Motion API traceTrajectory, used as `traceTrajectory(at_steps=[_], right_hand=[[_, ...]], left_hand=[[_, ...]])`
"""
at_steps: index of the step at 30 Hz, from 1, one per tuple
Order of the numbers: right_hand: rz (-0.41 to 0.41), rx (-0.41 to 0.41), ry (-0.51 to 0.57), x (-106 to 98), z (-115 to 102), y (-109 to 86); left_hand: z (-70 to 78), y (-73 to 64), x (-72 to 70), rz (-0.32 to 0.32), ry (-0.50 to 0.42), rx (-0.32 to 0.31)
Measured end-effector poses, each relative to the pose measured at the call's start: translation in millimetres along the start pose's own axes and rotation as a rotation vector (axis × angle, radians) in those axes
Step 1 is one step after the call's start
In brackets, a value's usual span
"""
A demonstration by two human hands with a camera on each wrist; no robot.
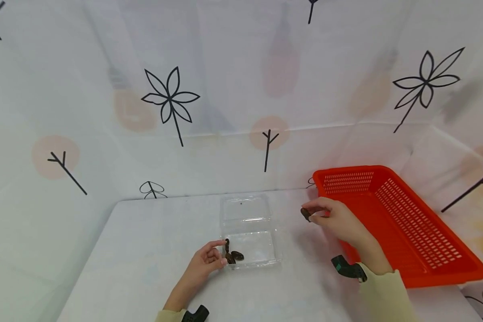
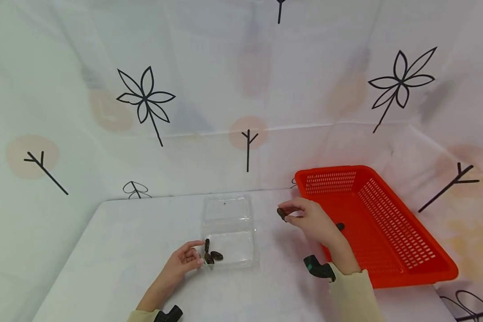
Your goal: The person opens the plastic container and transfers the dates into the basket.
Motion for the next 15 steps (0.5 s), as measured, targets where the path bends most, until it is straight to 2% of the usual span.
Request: traceTrajectory(at_steps=[3, 8, 15], right_hand=[[0.022, 0.034, -0.025, -16, 10, -8.0], [0.057, 0.036, -0.101, -37, 27, -19.4], [0.045, 0.095, -0.157, -55, 58, -33.5]], left_hand=[[0.4, -0.1, 0.3, 0.01, 0.0, -0.008], [1.3, 0.2, 1.2, 0.016, -0.005, -0.011], [0.8, -0.3, 0.7, 0.029, -0.003, -0.016]])
Point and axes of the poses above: each hand's wrist, its own y-axis towards the middle knuckle, its own x-axis out of the palm, z = x × y, the point moved 7 cm from there along y, towards the middle knuckle, and after that the axes turned 9 degrees about -y, right-handed, at the moved point
